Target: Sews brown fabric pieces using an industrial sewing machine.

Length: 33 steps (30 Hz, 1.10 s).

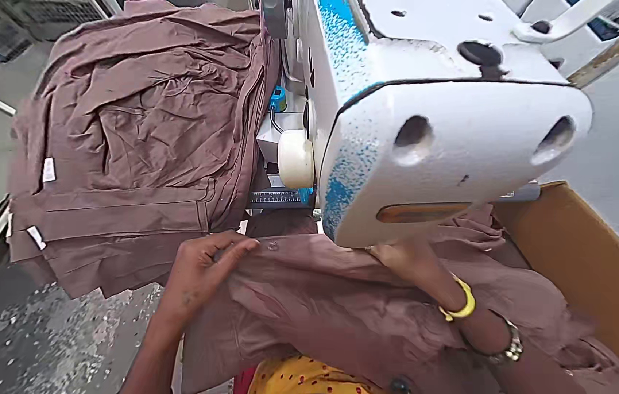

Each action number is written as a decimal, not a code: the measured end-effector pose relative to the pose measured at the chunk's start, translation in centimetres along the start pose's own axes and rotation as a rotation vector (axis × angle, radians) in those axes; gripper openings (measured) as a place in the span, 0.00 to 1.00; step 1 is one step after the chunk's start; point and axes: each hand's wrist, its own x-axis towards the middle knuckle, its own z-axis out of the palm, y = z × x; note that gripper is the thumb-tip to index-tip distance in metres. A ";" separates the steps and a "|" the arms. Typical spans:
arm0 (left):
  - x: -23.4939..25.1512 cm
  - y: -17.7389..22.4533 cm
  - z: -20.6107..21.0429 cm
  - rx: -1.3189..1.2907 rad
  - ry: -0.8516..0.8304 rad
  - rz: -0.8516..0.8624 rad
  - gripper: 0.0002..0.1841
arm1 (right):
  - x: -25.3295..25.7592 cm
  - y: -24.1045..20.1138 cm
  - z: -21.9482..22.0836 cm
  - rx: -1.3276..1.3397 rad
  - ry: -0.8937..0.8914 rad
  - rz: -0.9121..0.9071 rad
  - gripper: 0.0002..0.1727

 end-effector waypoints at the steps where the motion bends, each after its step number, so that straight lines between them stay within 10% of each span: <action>1: -0.2 -1.2 -0.3 0.060 0.024 -0.063 0.20 | 0.6 -0.1 0.1 -0.012 -0.016 0.086 0.23; 14: 1.7 -1.0 1.5 0.116 0.025 -0.064 0.20 | 0.8 2.4 -2.8 0.050 -0.028 0.152 0.15; 23: 2.1 0.1 5.6 0.402 0.004 0.170 0.22 | 0.6 7.2 -5.0 -0.485 0.158 0.158 0.12; 33: 3.2 4.4 10.5 -0.153 -0.075 -0.273 0.31 | 4.3 9.1 -2.3 -0.674 0.209 0.006 0.10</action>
